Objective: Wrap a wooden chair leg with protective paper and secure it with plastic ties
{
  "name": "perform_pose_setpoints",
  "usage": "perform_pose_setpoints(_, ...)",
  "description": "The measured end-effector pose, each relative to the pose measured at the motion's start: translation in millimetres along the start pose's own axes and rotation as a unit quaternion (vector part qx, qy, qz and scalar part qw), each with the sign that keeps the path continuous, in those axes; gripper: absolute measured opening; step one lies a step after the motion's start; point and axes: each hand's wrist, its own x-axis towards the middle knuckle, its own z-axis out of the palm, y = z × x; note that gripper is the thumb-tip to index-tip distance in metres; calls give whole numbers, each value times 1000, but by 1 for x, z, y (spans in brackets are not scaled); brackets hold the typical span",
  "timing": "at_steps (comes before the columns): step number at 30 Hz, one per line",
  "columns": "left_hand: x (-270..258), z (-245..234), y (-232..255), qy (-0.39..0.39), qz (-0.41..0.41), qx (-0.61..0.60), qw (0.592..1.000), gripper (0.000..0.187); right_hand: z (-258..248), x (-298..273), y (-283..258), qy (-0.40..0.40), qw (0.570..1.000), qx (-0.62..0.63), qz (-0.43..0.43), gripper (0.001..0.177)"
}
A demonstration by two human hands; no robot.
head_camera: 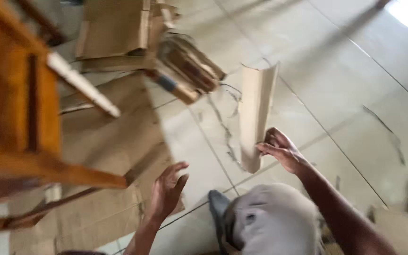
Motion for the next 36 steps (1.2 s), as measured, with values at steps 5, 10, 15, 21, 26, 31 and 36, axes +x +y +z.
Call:
perform_pose_setpoints(5, -10, -88, 56, 84, 135, -21, 987, 51, 126, 55, -73, -219, 973, -70, 6, 42)
perform_pose_setpoints(10, -31, -145, 45, 88, 101, -138, 981, 78, 253, 74, -118, -343, 921, -180, 39, 22)
perform_pose_setpoints(15, -56, -159, -35, 150, 11, -270, 951, 37, 334, 97, -67, -426, 824, -373, 24, 41)
perform_pose_setpoints(21, -63, -166, -119, 169, -50, -81, 981, 23, 395, 118, 43, -415, 794, -442, 45, 56)
perform_pose_setpoints(26, -55, -174, -166, 285, -80, -70, 953, 27, 457, 139, 58, -353, 839, -414, -4, 69)
perform_pose_setpoints(31, -41, -181, -181, 332, -67, -33, 940, 28, 484, 155, 70, -343, 859, -379, -27, 68)
perform_pose_setpoints(36, -25, -177, -194, 359, -59, -106, 925, 39, 488, 159, 86, -326, 857, -392, -78, 76)
